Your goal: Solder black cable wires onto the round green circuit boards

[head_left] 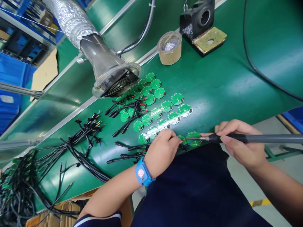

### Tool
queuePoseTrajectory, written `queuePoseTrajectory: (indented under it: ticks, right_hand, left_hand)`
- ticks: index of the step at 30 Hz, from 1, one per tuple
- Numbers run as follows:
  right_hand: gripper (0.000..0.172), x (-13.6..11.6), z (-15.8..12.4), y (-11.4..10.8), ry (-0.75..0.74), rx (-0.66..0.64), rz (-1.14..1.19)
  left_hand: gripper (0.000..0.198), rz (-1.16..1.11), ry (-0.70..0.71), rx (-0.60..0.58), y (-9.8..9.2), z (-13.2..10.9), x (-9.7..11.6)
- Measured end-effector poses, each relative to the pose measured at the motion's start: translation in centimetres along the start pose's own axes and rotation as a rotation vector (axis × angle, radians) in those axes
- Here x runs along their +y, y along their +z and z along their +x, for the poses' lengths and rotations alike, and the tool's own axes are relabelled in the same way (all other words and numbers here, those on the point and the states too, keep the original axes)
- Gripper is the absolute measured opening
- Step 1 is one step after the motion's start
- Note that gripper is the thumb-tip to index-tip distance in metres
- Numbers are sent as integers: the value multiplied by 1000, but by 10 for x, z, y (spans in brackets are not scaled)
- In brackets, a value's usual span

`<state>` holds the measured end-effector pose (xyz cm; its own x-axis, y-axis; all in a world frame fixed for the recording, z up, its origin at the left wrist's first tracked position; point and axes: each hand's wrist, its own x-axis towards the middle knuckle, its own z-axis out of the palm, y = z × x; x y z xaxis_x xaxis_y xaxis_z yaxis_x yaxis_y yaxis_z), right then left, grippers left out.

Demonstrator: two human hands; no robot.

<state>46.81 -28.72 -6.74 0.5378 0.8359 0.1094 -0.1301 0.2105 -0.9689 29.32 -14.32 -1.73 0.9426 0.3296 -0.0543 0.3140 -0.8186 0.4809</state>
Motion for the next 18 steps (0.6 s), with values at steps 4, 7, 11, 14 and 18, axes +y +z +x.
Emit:
queuePoseTrajectory:
  ticks: [4,7,11,14,18]
  right_hand:
    - [6,-3,2,1,-15,-52,-64]
    - [6,-5,3,2,-23,-69,-105]
    - [5,-5,1,2,-12,-67,-78]
    - [6,-4,1,1,-16,-55,-71]
    - [11,-1,-1,0,-36,-77,-86]
  left_hand:
    - [22,117,69,-101,-7,6,1]
    - [22,142,55,-162,-10,10,2]
    - [22,124,0,-198,-13,15,6]
    - [20,108,-46,-236,-16,20,8]
    - [21,102,-59,-288,-19,30,9]
